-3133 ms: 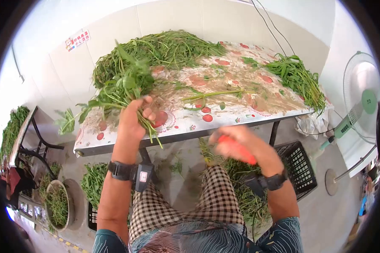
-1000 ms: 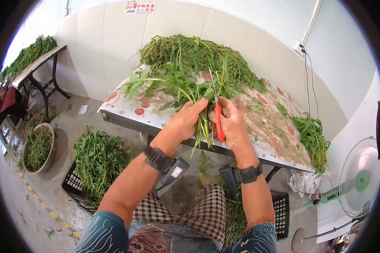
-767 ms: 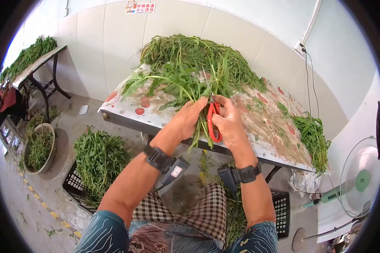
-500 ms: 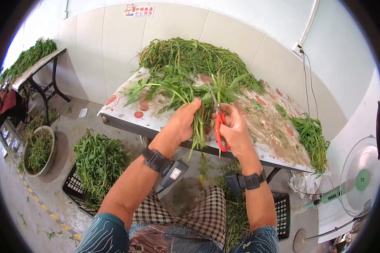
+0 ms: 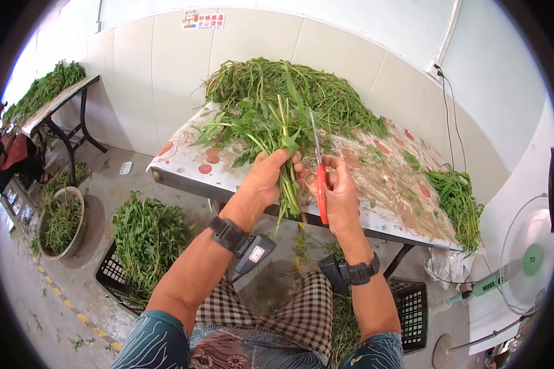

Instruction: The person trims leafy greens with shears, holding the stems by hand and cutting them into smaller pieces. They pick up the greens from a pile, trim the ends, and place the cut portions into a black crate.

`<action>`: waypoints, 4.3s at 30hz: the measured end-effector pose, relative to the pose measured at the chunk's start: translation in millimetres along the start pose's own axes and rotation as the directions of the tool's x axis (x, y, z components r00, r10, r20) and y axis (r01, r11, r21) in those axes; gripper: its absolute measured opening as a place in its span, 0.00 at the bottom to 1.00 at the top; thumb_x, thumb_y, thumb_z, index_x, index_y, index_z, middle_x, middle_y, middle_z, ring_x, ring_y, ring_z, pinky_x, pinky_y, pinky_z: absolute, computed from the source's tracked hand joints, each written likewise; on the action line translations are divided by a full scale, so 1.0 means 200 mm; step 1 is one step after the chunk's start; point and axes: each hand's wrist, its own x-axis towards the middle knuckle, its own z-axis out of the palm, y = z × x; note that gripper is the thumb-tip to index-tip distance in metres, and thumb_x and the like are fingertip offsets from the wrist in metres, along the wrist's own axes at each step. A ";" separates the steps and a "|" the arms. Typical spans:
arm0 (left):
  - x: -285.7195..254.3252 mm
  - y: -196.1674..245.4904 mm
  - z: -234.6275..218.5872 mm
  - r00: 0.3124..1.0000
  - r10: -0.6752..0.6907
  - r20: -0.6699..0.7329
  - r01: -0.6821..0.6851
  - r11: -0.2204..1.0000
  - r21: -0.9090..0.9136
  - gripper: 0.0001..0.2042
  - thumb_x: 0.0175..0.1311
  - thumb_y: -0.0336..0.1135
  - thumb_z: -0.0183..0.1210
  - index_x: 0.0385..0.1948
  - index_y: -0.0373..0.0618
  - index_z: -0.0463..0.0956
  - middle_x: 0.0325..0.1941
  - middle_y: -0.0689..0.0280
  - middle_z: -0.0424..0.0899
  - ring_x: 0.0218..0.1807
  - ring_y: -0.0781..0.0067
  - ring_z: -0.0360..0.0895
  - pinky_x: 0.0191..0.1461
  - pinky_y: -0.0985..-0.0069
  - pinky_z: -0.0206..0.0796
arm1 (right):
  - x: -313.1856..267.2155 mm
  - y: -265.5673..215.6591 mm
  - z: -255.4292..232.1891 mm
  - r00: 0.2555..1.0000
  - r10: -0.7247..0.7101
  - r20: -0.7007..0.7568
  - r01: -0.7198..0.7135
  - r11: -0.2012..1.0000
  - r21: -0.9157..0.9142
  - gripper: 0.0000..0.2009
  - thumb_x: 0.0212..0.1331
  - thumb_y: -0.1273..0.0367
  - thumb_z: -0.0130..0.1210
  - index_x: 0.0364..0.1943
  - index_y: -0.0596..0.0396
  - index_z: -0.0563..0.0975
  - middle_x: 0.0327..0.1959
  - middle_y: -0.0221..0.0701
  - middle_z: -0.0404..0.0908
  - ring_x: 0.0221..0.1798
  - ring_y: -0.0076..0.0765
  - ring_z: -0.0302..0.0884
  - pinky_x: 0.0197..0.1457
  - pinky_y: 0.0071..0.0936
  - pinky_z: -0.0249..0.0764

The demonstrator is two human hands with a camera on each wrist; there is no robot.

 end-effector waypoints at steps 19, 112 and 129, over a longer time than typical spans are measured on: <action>0.01 0.00 -0.06 0.998 0.029 0.057 -0.020 0.988 -0.152 0.10 0.61 0.36 0.53 0.39 0.40 0.71 0.35 0.62 0.77 0.40 0.67 0.75 0.48 0.68 0.70 | 0.02 0.09 0.12 0.986 -0.167 -0.016 0.149 0.914 -0.377 0.19 0.48 0.77 0.55 0.48 0.58 0.67 0.36 0.32 0.78 0.37 0.22 0.75 0.42 0.21 0.71; -0.55 -0.57 0.20 0.972 -0.233 0.013 0.154 0.684 0.713 0.14 0.56 0.26 0.48 0.44 0.38 0.72 0.39 0.65 0.78 0.38 0.75 0.73 0.43 0.75 0.67 | -0.74 0.14 -0.39 0.971 0.168 -0.172 -0.168 0.986 0.017 0.24 0.46 0.80 0.57 0.51 0.55 0.65 0.29 0.28 0.76 0.29 0.16 0.71 0.30 0.15 0.67; -0.74 -0.36 0.13 0.958 -0.264 -0.114 0.288 0.886 0.363 0.15 0.55 0.22 0.45 0.46 0.35 0.71 0.43 0.59 0.78 0.40 0.65 0.76 0.44 0.69 0.70 | -0.79 0.18 -0.21 0.939 0.205 -0.277 -0.127 0.953 0.275 0.27 0.45 0.80 0.55 0.54 0.58 0.63 0.32 0.31 0.76 0.28 0.18 0.70 0.28 0.14 0.65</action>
